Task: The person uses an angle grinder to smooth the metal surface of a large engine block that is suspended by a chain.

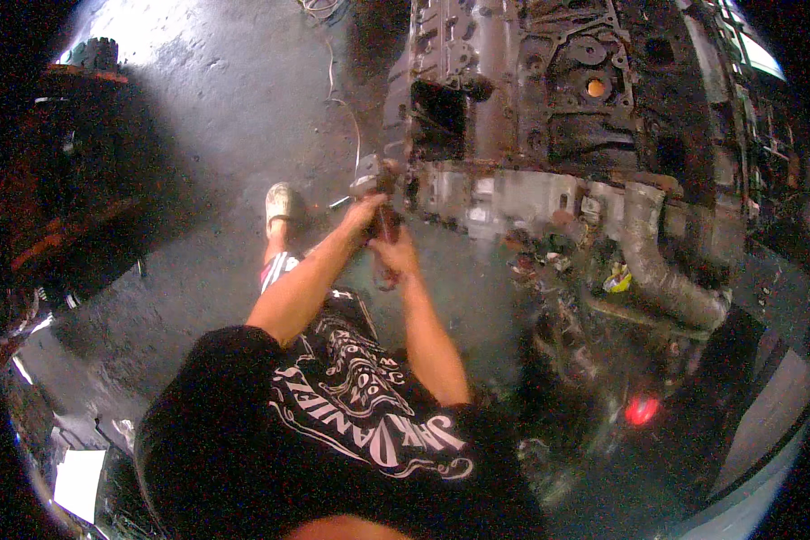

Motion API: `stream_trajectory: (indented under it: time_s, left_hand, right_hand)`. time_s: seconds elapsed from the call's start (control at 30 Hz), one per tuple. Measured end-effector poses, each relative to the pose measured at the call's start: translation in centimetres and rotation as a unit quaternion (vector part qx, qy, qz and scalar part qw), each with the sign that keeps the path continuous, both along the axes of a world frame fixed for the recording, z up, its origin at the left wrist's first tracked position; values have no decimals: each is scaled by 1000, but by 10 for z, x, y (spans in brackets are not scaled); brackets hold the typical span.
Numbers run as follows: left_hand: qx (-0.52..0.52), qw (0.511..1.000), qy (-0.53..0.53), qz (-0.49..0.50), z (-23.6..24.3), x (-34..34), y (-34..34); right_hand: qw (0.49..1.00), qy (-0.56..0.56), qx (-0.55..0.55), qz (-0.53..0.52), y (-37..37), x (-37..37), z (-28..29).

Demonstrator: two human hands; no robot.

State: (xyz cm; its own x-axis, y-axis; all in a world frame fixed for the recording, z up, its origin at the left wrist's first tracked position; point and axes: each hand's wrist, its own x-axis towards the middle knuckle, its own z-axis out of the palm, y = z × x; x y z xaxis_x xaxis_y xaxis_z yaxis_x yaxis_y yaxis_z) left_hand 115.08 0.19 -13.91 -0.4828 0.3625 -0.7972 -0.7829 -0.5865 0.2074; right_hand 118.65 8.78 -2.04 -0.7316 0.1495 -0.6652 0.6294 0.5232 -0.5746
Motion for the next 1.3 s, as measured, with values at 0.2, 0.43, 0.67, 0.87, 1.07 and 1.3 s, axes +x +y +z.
stream_trajectory:
  time_s: [0.2, 0.43, 0.67, 0.87, 1.07, 1.3]
  left_hand:
    - [11, 1000, 7, -20, -4, -29, 10]
    - [40, 999, -7, -29, -16, -30, 19]
    - [20, 997, 41, -63, -2, -21, 20]
    - [43, 996, 60, -51, -20, -19, 25]
    - [80, 995, 41, -52, 3, -16, 19]
    - [131, 985, 19, 108, -30, 40, -29]
  right_hand:
    - [998, 18, 67, -12, 1, -16, -7]
    - [999, 17, 36, -14, 21, -16, -31]
    - [996, 23, 85, 11, 20, -6, -14]
    - [992, 39, 122, 6, 13, -2, -16]
    - [994, 68, 85, -3, 23, 5, -24]
    - [999, 13, 14, 49, -12, 17, -19]
